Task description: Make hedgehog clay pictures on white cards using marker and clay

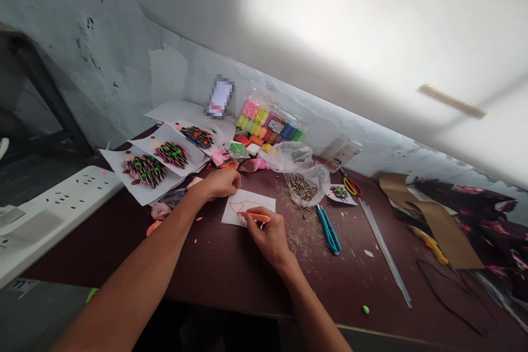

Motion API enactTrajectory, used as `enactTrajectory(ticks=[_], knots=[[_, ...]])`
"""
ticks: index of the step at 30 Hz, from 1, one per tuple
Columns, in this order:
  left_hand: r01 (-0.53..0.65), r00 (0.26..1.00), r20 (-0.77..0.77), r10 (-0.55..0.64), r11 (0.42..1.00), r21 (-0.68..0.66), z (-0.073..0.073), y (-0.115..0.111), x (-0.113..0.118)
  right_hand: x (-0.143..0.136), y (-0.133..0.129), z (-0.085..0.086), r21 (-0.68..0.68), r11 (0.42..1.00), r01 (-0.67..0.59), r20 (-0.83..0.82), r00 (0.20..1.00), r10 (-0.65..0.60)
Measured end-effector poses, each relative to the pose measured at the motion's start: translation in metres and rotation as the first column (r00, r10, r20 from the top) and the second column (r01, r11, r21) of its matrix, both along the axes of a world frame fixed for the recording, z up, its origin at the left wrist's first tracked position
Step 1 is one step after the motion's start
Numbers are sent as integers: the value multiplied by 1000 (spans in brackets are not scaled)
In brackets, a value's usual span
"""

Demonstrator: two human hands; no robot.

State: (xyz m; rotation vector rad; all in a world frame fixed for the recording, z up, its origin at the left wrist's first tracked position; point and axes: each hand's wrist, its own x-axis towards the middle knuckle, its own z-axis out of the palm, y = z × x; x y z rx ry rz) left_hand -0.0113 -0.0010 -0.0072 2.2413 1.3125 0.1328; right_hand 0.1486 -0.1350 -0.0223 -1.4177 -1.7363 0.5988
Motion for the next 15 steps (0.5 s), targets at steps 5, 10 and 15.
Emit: enactTrajectory(ticks=[5, 10, 15], knots=[[4, 1000, -5, -4, 1000, 6, 1, -1, 0, -2, -2, 1, -19, 1000, -11, -30, 1000, 11], [4, 1000, -15, -4, 1000, 3, 2, -1, 0, 3, 1, 0, -6, 994, 110, -71, 991, -111], [13, 1000, 1, -13, 1000, 4, 0, 0, -1, 25, 7, -3, 71, 977, 201, 32, 979, -204]])
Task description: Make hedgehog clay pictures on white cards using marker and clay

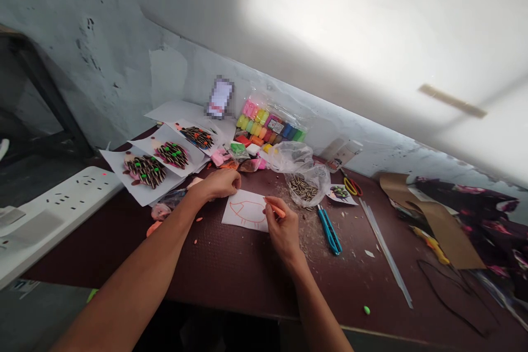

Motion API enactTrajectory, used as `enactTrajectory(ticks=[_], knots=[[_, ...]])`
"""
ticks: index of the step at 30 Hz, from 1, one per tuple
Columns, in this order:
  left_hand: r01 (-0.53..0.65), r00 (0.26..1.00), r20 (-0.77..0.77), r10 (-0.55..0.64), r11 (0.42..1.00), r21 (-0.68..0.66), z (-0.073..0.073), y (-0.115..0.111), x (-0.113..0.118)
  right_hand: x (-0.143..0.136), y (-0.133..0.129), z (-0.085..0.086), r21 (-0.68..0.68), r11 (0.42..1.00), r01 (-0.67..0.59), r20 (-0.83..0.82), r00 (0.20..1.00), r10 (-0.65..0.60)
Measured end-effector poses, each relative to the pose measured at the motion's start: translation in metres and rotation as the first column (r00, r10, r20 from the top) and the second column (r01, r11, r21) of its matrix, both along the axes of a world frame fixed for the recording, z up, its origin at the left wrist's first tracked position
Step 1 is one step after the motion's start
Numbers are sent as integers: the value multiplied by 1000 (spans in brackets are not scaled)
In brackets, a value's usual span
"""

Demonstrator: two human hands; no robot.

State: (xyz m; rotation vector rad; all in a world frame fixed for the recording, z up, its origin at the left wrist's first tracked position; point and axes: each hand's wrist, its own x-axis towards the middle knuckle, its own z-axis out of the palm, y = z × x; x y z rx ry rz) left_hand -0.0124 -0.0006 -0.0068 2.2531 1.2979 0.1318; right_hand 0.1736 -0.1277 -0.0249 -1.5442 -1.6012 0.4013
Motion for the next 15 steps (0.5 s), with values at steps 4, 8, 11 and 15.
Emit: enactTrajectory(ticks=[4, 8, 11, 15], knots=[[0, 1000, 10, 0, 1000, 22, -4, 2, 1, 20, 0, 2, 9, 995, 103, 278, 955, -101], [-23, 1000, 0, 23, 999, 46, -7, 3, 2, 26, -10, 10, -156, 963, 218, 552, 828, -98], [-27, 1000, -7, 28, 998, 48, -8, 3, 3, 26, -18, 15, -253, 927, 278, 647, 760, -52], [-14, 1000, -1, 14, 997, 71, -11, 4, 3, 30, -22, 16, -300, 883, 361, 723, 690, -36]])
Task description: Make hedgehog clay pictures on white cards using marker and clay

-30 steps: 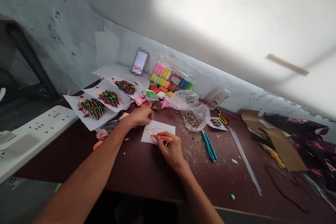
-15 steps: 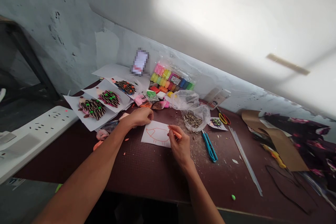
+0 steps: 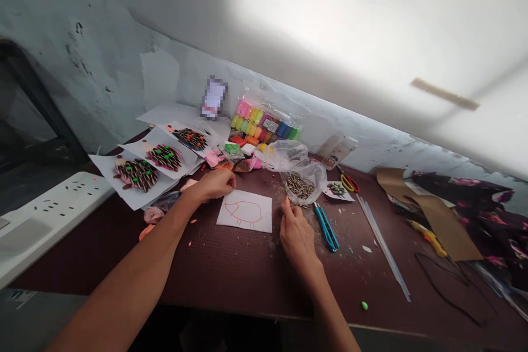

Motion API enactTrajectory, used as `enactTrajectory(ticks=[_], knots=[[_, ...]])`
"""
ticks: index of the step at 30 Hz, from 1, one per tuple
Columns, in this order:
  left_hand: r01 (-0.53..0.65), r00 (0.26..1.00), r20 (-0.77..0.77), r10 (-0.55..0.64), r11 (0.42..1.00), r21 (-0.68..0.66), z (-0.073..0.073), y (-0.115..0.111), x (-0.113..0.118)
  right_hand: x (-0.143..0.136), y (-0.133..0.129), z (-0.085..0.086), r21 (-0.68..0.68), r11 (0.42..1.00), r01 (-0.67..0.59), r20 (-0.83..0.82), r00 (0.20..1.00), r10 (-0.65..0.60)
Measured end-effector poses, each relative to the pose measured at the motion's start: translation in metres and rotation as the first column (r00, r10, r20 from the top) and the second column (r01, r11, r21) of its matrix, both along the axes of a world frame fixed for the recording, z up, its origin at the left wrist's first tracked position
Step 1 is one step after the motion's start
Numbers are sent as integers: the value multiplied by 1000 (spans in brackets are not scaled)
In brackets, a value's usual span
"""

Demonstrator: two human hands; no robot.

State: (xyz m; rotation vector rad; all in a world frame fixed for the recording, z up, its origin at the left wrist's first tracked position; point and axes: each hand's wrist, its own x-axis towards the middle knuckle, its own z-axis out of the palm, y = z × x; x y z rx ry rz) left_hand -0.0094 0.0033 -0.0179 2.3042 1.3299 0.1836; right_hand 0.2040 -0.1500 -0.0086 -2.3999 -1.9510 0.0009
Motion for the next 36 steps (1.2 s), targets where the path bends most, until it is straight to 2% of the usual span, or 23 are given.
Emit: enactTrajectory(ticks=[5, 14, 22, 28, 31, 36], knots=[[-27, 999, -23, 28, 998, 49, -2, -2, 2, 8, -2, 1, -48, 999, -1, 57, 998, 4], [-73, 997, -31, 77, 992, 104, -1, -3, 5, 5, -5, 11, -106, 994, 22, 37, 999, -18], [-67, 997, -35, 71, 992, 111, -5, 0, 5, -2, -3, 21, 57, 998, -37, 13, 999, 37], [-88, 996, 28, 84, 984, 154, -6, 1, 6, -27, 23, 34, 124, 977, -175, -55, 982, 182], [-107, 992, 81, 93, 976, 187, -6, 0, 6, -35, 43, 27, 201, 964, -173, -108, 974, 197], [-144, 984, 130, 119, 966, 214, -3, 1, 4, -30, 66, -1, 370, 925, -90, -272, 941, 201]])
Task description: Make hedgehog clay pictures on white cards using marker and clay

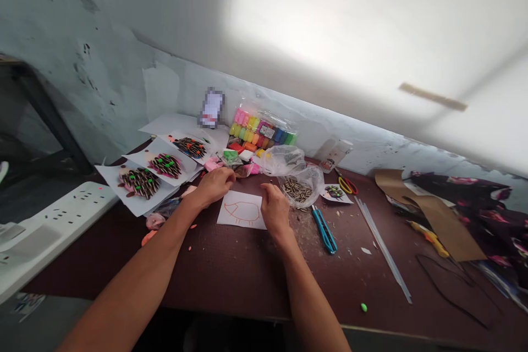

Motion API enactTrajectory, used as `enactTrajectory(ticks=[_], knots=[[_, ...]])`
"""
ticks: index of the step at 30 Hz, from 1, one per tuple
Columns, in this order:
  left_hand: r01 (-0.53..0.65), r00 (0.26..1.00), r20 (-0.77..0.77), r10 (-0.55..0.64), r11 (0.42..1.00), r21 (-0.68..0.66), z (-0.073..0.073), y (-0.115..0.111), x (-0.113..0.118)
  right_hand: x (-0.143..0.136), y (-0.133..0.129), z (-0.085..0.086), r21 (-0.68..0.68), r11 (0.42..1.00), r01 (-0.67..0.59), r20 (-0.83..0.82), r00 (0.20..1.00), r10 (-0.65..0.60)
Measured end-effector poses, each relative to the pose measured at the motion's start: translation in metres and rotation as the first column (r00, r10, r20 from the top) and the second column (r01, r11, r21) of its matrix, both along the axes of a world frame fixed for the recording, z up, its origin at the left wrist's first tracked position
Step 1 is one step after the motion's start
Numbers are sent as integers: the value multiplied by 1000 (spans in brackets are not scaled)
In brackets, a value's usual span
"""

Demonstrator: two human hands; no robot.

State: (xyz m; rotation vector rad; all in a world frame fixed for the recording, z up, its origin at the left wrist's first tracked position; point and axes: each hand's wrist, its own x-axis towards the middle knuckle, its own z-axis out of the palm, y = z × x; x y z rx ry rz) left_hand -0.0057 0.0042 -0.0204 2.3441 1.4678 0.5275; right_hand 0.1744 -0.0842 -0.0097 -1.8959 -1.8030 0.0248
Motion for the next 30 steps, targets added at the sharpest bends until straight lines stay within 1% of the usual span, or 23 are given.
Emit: enactTrajectory(ticks=[2, 5, 10, 12, 15, 17, 20, 22, 25, 30], knots=[[-9, 1000, 19, 9, 1000, 13, 1, 1, -1, 5, 2, -8, 61, 998, 1, -63, 998, 3], [-28, 999, 38, 27, 999, 28, 0, 2, -2, 11, 3, -13, 106, 994, 18, -114, 994, -6], [-47, 998, 37, 45, 998, 52, -1, 2, -3, 15, 6, -15, 59, 994, 90, -110, 990, -83], [-54, 998, 30, 52, 997, 57, -1, 2, -4, 16, 6, -17, 34, 994, 100, -98, 990, -96], [-65, 998, 26, 64, 996, 62, -1, 3, -4, 14, 5, -20, 24, 997, 72, -104, 992, -69], [-65, 997, 39, 63, 996, 60, -3, 4, -4, 12, 3, -22, 50, 998, 29, -121, 992, -22], [-71, 994, 84, 66, 996, 59, -9, 6, -3, 8, 1, -23, 90, 995, -32, -129, 991, 44], [-95, 990, 111, 86, 993, 71, -14, 7, -3, 8, 0, -23, 87, 995, -58, -127, 990, 69], [-97, 985, 149, 84, 992, 84, -19, 7, -1, 11, 1, -25, 64, 996, -55, -148, 987, 64], [-68, 987, 151, 57, 995, 75, -22, 5, 1, 20, 5, -31, 37, 999, 8, -190, 982, -1]])
